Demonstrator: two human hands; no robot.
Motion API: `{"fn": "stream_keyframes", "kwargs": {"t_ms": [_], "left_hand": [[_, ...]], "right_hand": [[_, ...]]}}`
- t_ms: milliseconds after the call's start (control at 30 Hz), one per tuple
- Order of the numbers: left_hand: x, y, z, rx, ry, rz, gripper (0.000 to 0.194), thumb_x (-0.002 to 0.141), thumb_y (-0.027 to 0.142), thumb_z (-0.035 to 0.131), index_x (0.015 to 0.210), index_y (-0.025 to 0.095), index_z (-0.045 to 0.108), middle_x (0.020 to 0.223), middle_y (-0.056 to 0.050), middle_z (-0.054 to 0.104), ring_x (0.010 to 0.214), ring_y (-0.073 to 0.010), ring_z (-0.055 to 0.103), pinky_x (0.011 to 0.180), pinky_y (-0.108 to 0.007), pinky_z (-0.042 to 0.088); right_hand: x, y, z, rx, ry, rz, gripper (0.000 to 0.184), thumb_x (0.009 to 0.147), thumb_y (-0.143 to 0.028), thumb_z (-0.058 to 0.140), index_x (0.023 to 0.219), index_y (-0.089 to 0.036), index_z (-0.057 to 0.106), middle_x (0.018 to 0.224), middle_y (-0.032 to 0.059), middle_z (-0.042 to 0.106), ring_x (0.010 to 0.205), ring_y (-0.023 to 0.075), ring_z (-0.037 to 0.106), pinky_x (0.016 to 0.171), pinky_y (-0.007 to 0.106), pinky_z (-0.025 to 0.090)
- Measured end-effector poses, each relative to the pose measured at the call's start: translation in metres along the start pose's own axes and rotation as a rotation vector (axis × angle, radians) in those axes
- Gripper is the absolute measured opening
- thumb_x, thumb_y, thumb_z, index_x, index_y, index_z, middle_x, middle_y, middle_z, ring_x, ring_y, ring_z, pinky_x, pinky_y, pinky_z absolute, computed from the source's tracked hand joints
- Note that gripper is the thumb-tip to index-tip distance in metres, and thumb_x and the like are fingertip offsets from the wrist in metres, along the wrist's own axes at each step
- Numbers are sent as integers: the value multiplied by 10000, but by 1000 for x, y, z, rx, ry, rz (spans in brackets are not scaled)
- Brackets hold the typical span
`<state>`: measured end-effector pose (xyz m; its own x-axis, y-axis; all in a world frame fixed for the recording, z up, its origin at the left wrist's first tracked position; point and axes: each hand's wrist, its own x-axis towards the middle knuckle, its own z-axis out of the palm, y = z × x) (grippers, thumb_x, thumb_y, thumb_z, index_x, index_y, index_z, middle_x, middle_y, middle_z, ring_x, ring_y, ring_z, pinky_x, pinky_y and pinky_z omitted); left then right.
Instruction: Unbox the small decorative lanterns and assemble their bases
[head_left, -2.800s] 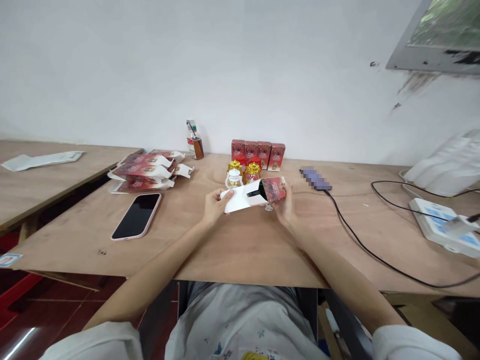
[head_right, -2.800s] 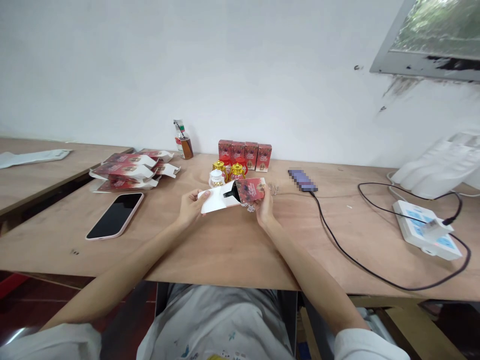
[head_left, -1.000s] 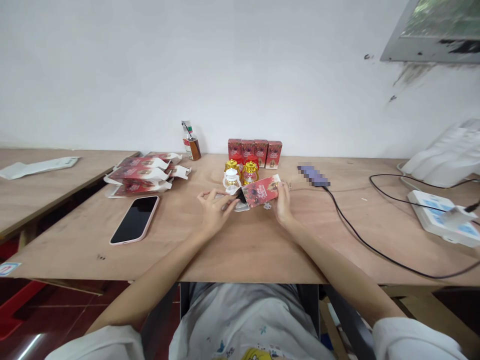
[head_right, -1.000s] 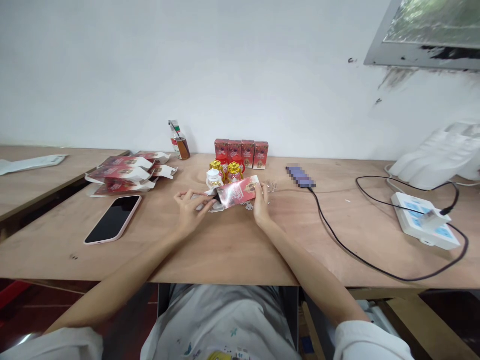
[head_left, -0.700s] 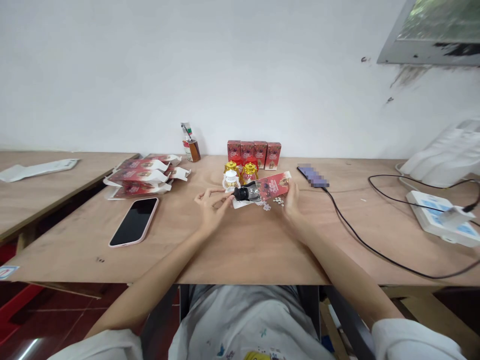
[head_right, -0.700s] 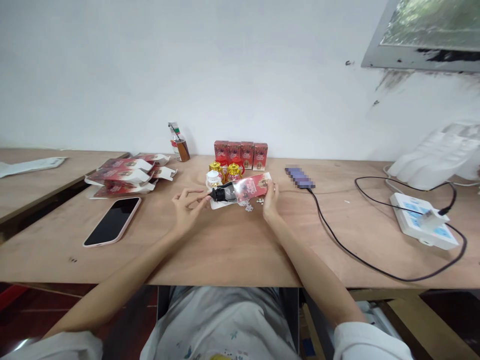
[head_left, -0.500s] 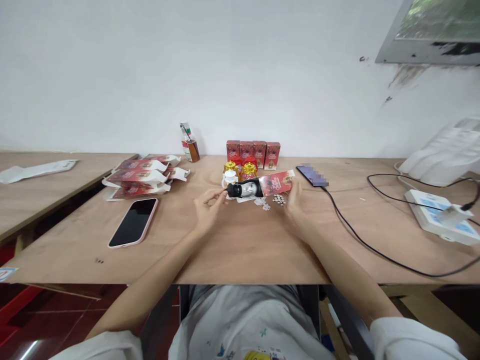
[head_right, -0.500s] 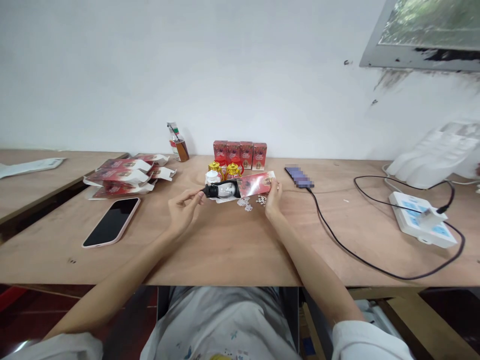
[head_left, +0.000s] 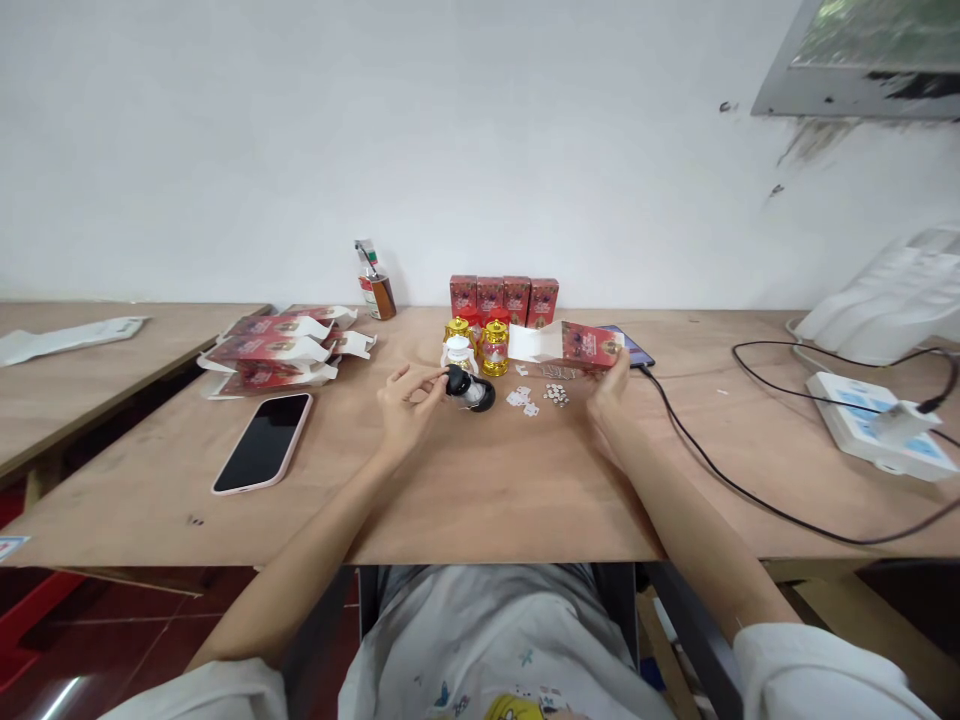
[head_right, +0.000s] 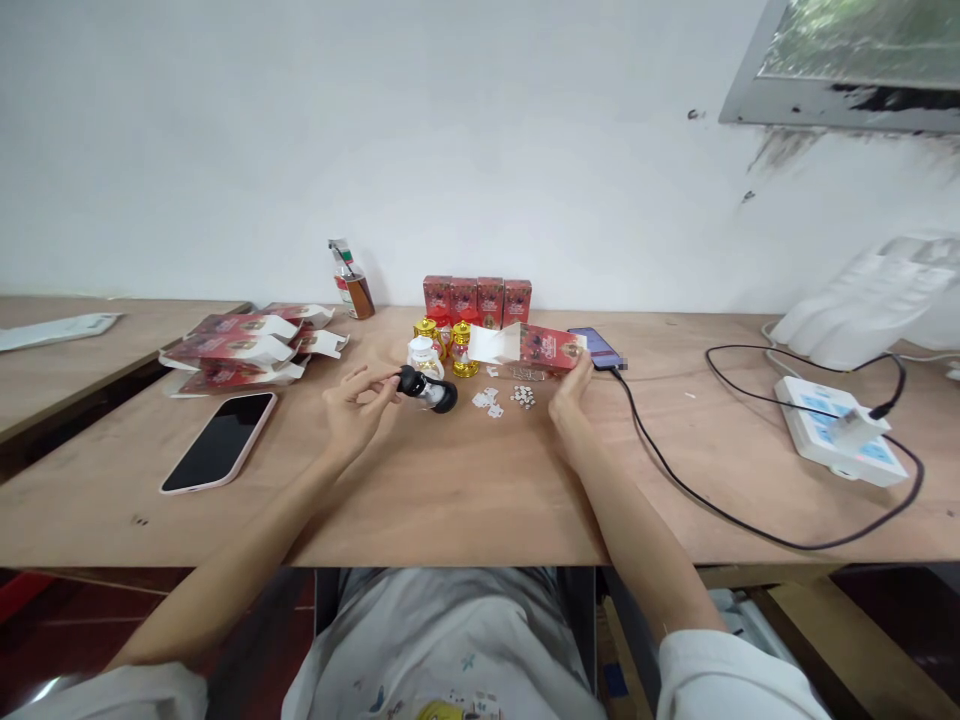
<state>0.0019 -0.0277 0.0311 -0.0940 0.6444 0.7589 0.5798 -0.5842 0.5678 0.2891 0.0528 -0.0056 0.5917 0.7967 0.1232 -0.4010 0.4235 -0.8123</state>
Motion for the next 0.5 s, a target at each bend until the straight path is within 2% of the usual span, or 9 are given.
{"fn": "stream_keyframes", "kwargs": {"t_ms": [100, 200, 300, 400, 500], "left_hand": [[0, -3, 1, 27, -20, 2, 147, 794, 314, 604, 801, 209, 707, 627, 11, 683, 600, -136, 617, 811, -348, 454], [-1, -6, 3, 7, -29, -47, 150, 782, 308, 610, 817, 200, 708, 677, -6, 678, 644, -146, 613, 713, -307, 453], [1, -8, 4, -17, -30, -107, 178, 793, 323, 593, 864, 204, 706, 623, 7, 641, 635, -149, 593, 689, -298, 445], [2, -8, 4, 64, -22, -112, 203, 812, 346, 575, 906, 224, 707, 581, 10, 626, 710, -180, 574, 732, -325, 417], [3, -6, 5, 149, -58, -98, 211, 805, 358, 588, 946, 243, 697, 604, 8, 622, 774, -205, 548, 753, -347, 383]], "right_hand": [[-2, -3, 3, 98, 19, 69, 310, 813, -483, 340, 821, -227, 514, 764, -28, 599, 651, 109, 569, 527, 219, 478], [-8, -7, 8, 186, -55, 175, 263, 787, -449, 414, 847, -232, 552, 790, -25, 627, 687, 117, 599, 575, 246, 517], [-18, -13, 14, 259, -159, 260, 274, 772, -459, 461, 880, -233, 572, 822, -12, 651, 728, 137, 626, 603, 278, 542], [-30, -20, 18, 285, -284, 295, 286, 782, -473, 468, 890, -232, 577, 860, 1, 670, 766, 145, 638, 637, 305, 556], [-41, -26, 21, 290, -405, 336, 291, 777, -497, 500, 900, -243, 571, 904, 10, 681, 873, 179, 645, 732, 391, 561]]}}
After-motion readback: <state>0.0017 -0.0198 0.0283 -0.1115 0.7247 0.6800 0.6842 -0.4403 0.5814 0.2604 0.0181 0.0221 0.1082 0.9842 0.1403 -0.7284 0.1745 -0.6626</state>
